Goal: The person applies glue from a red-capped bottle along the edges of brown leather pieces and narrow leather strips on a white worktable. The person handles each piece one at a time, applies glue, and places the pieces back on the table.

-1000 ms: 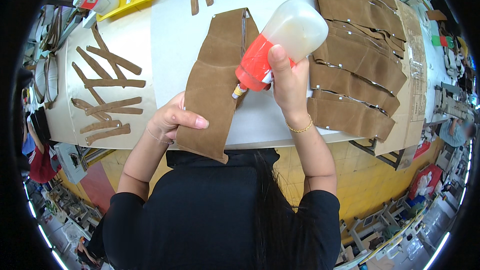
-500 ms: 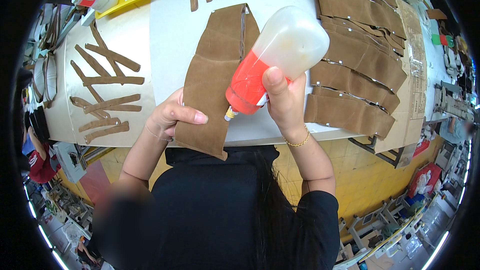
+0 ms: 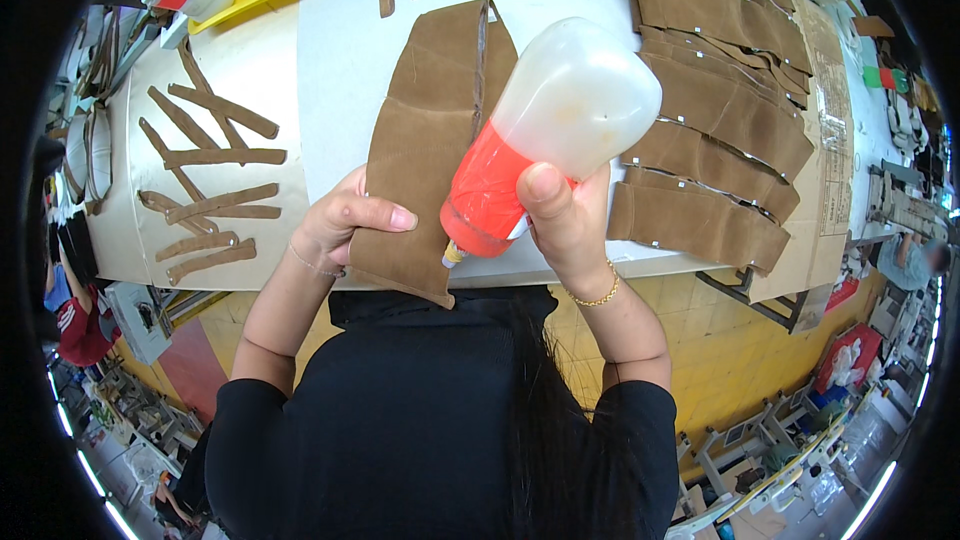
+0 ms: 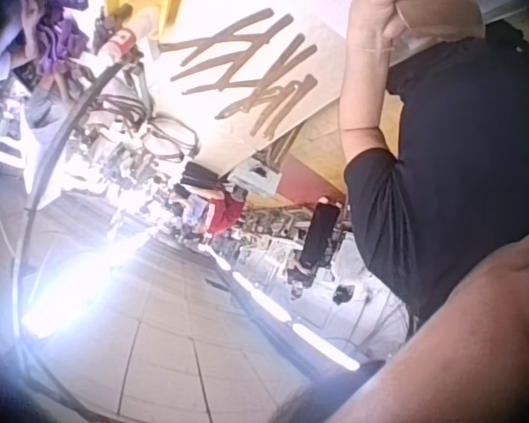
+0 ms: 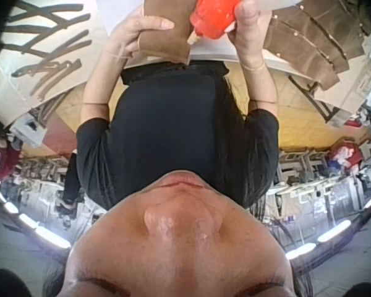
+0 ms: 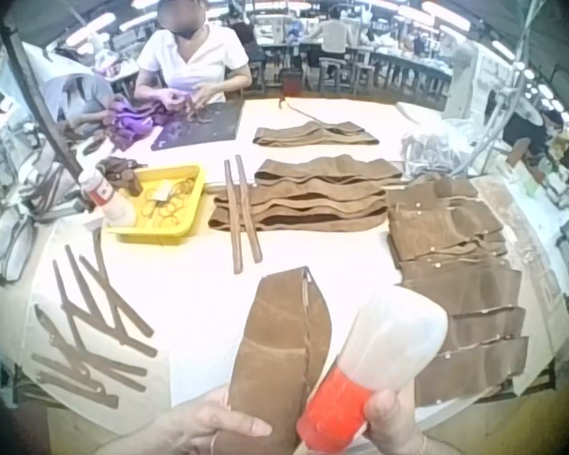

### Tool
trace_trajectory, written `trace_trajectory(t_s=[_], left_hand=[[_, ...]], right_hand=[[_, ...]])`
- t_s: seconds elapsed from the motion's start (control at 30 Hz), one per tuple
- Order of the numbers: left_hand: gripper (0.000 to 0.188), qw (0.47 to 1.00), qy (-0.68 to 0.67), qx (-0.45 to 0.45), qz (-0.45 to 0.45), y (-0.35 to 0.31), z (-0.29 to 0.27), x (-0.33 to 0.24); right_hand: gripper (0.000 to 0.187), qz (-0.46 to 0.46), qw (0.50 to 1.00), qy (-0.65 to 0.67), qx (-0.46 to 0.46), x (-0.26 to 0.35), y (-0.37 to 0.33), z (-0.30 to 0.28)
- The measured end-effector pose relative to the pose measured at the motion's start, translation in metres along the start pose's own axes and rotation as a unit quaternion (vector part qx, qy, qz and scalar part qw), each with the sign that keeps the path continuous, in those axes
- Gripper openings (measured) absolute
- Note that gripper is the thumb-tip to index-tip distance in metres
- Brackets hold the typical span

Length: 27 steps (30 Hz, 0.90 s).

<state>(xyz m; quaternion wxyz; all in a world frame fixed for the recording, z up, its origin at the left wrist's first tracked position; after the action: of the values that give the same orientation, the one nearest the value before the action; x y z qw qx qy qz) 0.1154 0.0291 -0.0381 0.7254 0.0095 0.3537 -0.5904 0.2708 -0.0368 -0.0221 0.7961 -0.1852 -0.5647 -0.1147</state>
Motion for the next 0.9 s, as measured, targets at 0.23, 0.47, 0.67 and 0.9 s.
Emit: trace_trajectory(t_s=[0.23,0.47,0.67,0.9], left_hand=[[0.052,0.995,-0.096,-0.036,-0.016,0.003,-0.009,0.006],[0.055,0.999,0.043,0.005,0.005,-0.002,-0.002,0.003],[0.058,0.997,0.067,0.012,-0.027,-0.006,-0.001,0.003],[0.057,0.997,0.066,0.024,-0.028,-0.013,0.003,-0.001]], right_hand=[[0.073,0.039,0.997,0.064,-0.016,0.005,0.005,-0.006],[0.064,-0.049,0.998,0.01,-0.033,0.018,0.038,-0.022],[0.05,-0.107,0.992,-0.048,-0.056,0.025,0.061,-0.022],[0.052,-0.092,0.991,-0.088,-0.037,0.024,0.074,-0.012]])
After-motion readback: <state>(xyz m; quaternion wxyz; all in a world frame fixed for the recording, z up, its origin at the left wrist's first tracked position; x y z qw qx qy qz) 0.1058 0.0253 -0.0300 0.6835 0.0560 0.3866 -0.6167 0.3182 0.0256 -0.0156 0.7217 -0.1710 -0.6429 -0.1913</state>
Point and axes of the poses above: each hand's wrist, its own y-axis towards the middle knuckle, its own z-axis out of the palm, x = y × z, the point moved 6 cm from there along y, towards the middle knuckle, and after that the axes turned 6 degrees about z, right-handed, at the moved point
